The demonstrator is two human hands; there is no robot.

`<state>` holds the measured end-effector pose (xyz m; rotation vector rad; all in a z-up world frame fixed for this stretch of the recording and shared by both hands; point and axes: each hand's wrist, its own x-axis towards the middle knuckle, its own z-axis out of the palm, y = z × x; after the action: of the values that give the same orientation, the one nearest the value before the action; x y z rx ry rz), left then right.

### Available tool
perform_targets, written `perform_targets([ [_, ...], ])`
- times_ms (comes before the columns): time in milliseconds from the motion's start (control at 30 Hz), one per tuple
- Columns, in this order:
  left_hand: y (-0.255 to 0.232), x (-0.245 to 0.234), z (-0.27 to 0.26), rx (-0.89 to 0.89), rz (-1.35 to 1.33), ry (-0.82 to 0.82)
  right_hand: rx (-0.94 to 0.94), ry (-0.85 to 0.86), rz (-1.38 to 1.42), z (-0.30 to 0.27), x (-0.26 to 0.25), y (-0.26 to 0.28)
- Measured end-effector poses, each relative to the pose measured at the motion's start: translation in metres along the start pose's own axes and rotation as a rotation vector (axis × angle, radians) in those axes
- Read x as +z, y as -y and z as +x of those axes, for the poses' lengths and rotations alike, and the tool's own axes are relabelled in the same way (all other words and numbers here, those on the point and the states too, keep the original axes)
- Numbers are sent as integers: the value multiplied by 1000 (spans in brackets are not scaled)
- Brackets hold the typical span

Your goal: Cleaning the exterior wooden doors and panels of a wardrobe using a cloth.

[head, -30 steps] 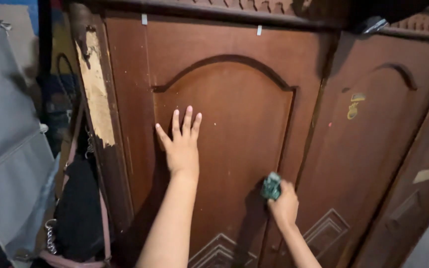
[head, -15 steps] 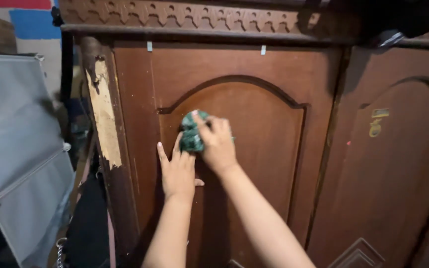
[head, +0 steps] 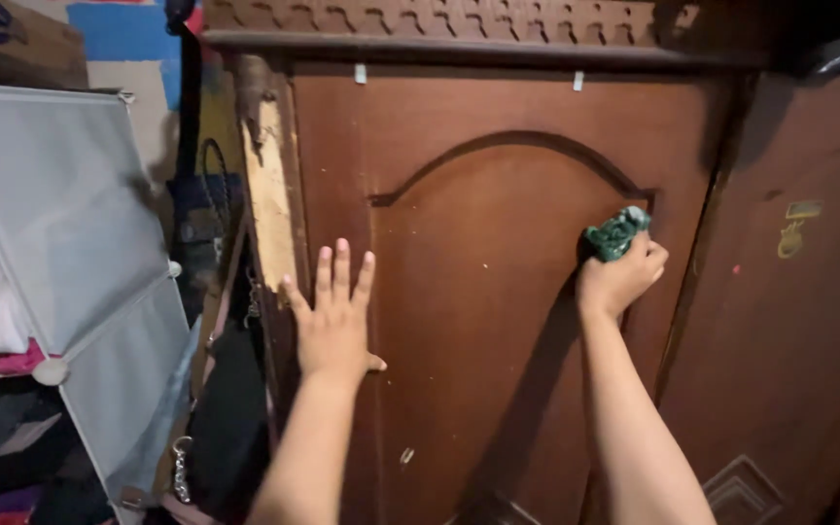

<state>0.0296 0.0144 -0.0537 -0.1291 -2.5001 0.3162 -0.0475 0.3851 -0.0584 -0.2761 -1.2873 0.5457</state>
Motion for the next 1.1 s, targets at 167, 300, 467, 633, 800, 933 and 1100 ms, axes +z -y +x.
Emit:
perform_targets([
  [167,0,14,13,-4,-75,-8,111,-122,-62,8,42,44],
  [300,2,19,11,19,-109,-39,-98,90,129,-38,54,143],
  [467,-11,80,32,-59,-83,-401,-417,272,286,-142,6,213],
  [633,-8,48,12,-5,-153,-270,-482,493,309,-172,-24,136],
  [800,-2,26,13,-4,-59,-37,278,418,649,-118,-12,4],
  [933,-2,28,15,13,-108,-37,265,75,404,-106,-20,-83],
  [1100,-10,74,33,-45,13,-377,151,-94,-118,-109,-8,-67],
])
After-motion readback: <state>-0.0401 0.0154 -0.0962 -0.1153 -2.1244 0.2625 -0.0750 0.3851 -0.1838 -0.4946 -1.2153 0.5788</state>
